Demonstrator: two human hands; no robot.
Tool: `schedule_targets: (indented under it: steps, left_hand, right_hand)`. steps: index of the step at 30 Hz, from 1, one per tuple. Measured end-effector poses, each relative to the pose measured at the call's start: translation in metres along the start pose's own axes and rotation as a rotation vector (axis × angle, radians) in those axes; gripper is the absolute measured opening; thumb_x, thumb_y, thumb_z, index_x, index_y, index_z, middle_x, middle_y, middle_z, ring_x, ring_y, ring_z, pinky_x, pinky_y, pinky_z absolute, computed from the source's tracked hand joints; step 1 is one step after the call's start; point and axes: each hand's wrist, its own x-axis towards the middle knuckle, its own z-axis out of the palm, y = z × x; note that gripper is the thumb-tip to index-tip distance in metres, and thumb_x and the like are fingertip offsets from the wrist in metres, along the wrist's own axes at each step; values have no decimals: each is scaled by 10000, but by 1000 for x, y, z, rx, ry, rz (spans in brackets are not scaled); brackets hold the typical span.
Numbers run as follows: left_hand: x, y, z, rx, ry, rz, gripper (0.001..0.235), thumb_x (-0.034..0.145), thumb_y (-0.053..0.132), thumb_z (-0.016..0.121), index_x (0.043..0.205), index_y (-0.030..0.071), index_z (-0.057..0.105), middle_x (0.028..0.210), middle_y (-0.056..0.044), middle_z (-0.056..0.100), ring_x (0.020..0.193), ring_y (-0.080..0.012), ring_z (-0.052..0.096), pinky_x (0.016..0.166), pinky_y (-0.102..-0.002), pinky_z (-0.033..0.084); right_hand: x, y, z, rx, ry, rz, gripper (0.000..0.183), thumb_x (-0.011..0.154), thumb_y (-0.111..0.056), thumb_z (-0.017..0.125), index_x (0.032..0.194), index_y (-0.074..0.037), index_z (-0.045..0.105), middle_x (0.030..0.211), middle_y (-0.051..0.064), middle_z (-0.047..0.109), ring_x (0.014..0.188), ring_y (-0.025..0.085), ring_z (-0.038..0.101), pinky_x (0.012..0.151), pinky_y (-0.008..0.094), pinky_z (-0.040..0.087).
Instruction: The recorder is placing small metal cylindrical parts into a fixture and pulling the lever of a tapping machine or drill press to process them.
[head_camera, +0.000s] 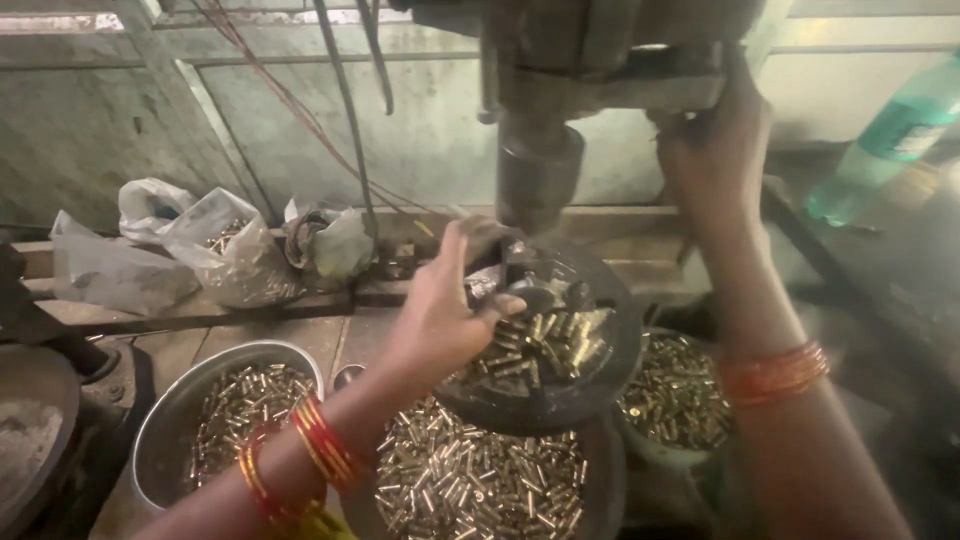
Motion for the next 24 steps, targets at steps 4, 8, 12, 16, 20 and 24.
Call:
schedule_targets:
  steps: [4,8,12,16,20,24]
  left_hand:
    - [4,-17,8,-115,-7,81,698,848,42,708,1474,151,419,1433,-137,587,1224,-292,653,853,-396,626]
    - [10,-26,7,19,97,341,679,843,76,785,1413,69,415,1330,-199,670,1246,-361,631,1011,-510,512]
    - [8,-28,7,-119,13,181,662,853,41,720,1422,81,384,1453,-211,553,1257,-363,618,954,-458,581]
    - [-10,20,-5,-46,36,-143,755,837,180,755,1469,125,346,1416,-139,572,1131,-289,688,869,-413,609]
    - [-5,-21,11,177,293,350,601,781,188,871,1247,9,537,1226,-193,683,1110,-306,679,921,-431,551]
    - [-12,-18,26,193,196,421,354,867,164,741,1214,118,685,1150,-94,738,976,-230,740,847,-386,605]
  right_hand:
    - [2,56,28,-151,-19,-335,242,871,69,703,1073,-64,696,1005,181,758,894,297,726,839,372,582]
    - [12,69,51,-3,91,-129,145,987,-29,718,1085,69,676,921,167,744,811,252,711,770,344,562]
    - [17,145,83,-45,151,-250,237,1008,-109,695,1089,94,604,1028,172,686,905,299,677,767,382,546]
    - [12,225,106,-912,-171,-194,166,1072,-173,710,1005,-22,726,956,169,701,846,311,660,654,443,508]
    - [-41,53,13,-227,-13,44,65,875,-77,714,921,-122,711,906,83,734,774,212,670,642,357,517]
    - [-129,56,-15,152,-367,822,69,987,-117,627,1010,-73,675,775,71,692,586,162,644,475,307,530]
